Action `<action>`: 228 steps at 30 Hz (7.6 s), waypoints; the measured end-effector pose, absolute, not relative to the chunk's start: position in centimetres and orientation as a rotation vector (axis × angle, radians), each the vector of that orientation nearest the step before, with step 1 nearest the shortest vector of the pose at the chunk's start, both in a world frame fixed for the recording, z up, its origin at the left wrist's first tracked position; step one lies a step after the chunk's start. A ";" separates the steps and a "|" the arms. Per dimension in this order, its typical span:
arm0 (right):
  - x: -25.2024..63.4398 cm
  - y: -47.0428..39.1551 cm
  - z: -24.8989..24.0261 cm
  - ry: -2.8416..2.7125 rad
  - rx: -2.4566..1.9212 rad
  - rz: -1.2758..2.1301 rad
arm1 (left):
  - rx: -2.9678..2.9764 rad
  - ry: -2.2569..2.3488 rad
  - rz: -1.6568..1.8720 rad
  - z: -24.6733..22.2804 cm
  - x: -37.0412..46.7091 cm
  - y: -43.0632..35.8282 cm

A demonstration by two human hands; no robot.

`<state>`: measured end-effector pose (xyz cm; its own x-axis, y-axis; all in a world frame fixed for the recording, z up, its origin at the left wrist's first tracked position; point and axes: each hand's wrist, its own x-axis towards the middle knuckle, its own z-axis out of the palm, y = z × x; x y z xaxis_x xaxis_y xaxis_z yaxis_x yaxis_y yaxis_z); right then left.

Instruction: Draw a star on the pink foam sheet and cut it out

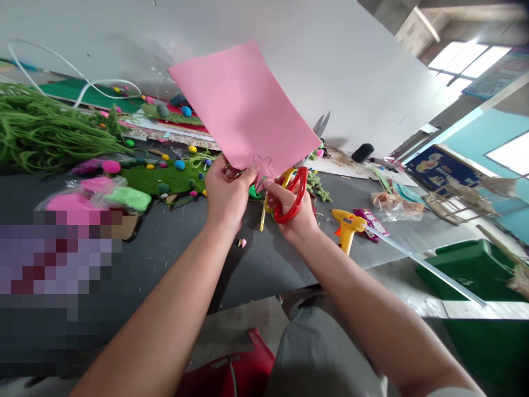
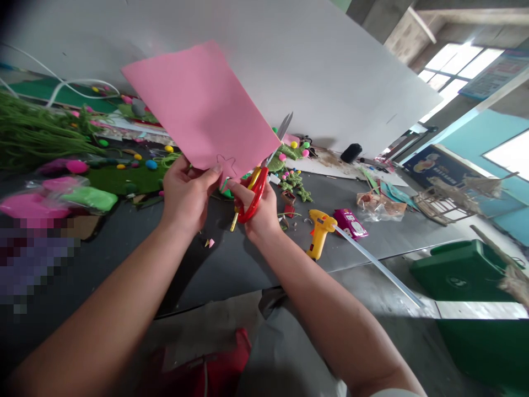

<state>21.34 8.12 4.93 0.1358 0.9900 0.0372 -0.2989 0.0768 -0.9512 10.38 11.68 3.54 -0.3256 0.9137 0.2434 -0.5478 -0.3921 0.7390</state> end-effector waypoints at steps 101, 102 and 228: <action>28.1 2.3 5.5 -1.456 -1.535 1.227 | 0.991 0.761 1.917 3.6 8.7 12.5; 28.2 2.4 5.4 -1.460 -1.534 1.226 | 0.992 0.764 1.913 3.6 8.7 12.5; 28.8 2.1 5.5 -1.509 -1.562 1.185 | 0.968 0.717 1.702 4.2 8.9 11.5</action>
<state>28.77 2.07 5.48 -0.0737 0.9840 -0.1623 0.3915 -0.1212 -0.9122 8.94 11.47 4.19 -0.1705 0.9489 0.2657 -0.4724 -0.3154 0.8230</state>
